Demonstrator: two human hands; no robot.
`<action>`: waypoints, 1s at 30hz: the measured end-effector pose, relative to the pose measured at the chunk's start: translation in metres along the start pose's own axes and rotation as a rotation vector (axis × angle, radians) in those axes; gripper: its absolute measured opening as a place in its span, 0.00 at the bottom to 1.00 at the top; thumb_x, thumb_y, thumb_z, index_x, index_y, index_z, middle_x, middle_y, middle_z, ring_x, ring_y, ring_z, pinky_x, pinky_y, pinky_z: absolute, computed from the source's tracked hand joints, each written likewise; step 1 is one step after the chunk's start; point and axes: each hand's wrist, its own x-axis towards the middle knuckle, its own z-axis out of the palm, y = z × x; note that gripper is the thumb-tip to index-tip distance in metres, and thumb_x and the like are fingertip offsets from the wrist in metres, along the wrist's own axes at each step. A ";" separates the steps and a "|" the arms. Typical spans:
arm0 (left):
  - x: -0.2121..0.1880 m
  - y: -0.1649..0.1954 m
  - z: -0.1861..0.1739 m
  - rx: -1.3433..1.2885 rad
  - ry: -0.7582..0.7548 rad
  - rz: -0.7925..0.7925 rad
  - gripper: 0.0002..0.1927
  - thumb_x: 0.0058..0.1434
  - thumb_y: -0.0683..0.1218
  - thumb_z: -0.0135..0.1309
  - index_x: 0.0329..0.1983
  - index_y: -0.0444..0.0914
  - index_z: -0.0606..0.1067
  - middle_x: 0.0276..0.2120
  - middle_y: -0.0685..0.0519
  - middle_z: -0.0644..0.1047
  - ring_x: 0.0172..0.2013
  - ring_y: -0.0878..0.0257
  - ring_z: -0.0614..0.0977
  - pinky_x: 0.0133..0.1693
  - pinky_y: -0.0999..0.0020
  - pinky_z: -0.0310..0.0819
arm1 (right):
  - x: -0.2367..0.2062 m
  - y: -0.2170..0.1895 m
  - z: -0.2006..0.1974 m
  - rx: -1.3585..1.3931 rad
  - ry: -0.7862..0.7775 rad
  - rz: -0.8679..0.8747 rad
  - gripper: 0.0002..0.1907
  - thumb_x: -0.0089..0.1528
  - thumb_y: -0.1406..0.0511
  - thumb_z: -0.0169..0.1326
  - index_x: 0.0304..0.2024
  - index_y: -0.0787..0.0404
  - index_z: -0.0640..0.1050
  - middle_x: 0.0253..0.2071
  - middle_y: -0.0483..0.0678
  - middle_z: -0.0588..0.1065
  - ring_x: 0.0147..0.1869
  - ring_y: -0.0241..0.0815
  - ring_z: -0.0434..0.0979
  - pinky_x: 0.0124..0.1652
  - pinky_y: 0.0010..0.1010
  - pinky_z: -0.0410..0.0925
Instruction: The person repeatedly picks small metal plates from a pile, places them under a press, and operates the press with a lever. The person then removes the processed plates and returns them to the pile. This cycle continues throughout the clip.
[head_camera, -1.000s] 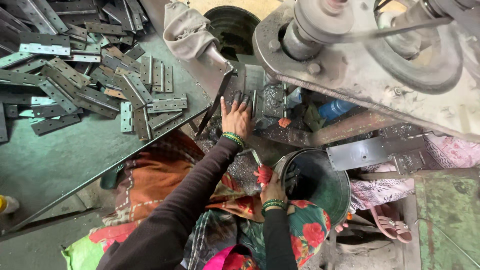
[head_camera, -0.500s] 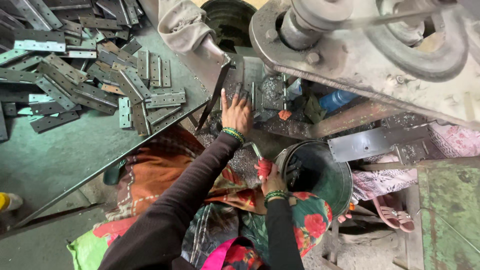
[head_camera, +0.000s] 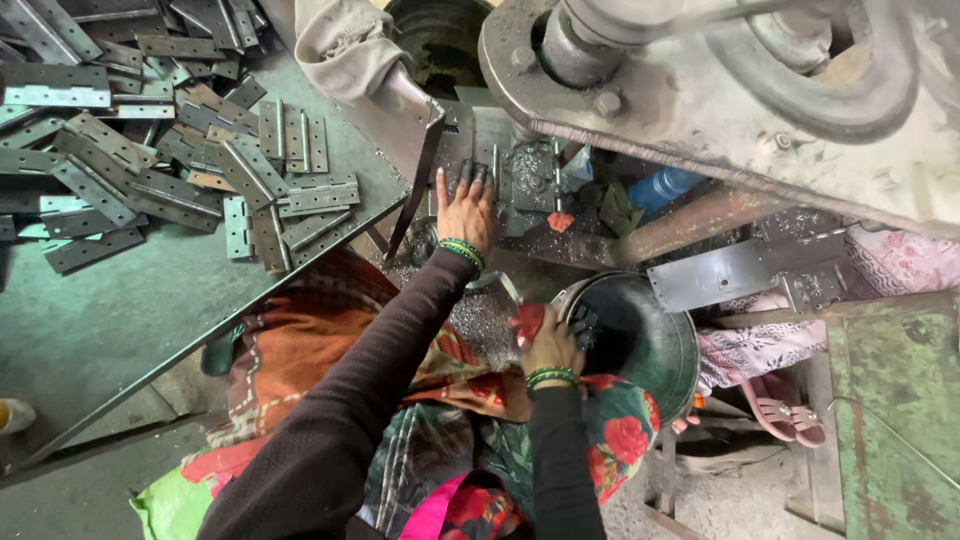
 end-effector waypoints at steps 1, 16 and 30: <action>0.001 0.001 0.002 0.036 0.036 0.004 0.26 0.65 0.48 0.43 0.66 0.36 0.69 0.62 0.45 0.72 0.68 0.51 0.66 0.70 0.33 0.24 | -0.004 0.001 0.016 0.070 0.037 -0.033 0.39 0.55 0.57 0.60 0.66 0.51 0.59 0.53 0.62 0.75 0.55 0.66 0.76 0.50 0.56 0.70; 0.030 -0.007 0.012 0.166 -0.101 -0.003 0.29 0.67 0.47 0.41 0.72 0.41 0.63 0.71 0.48 0.64 0.71 0.53 0.62 0.70 0.34 0.24 | 0.003 -0.006 -0.015 -0.020 -0.029 0.039 0.40 0.54 0.57 0.63 0.65 0.49 0.58 0.52 0.61 0.74 0.54 0.64 0.77 0.48 0.56 0.70; 0.043 -0.009 0.002 0.016 -0.091 -0.047 0.24 0.72 0.46 0.39 0.70 0.41 0.69 0.66 0.51 0.71 0.73 0.55 0.66 0.74 0.35 0.27 | 0.021 0.010 -0.020 -0.029 -0.145 -0.005 0.37 0.55 0.61 0.58 0.66 0.47 0.59 0.49 0.61 0.76 0.51 0.66 0.78 0.47 0.54 0.71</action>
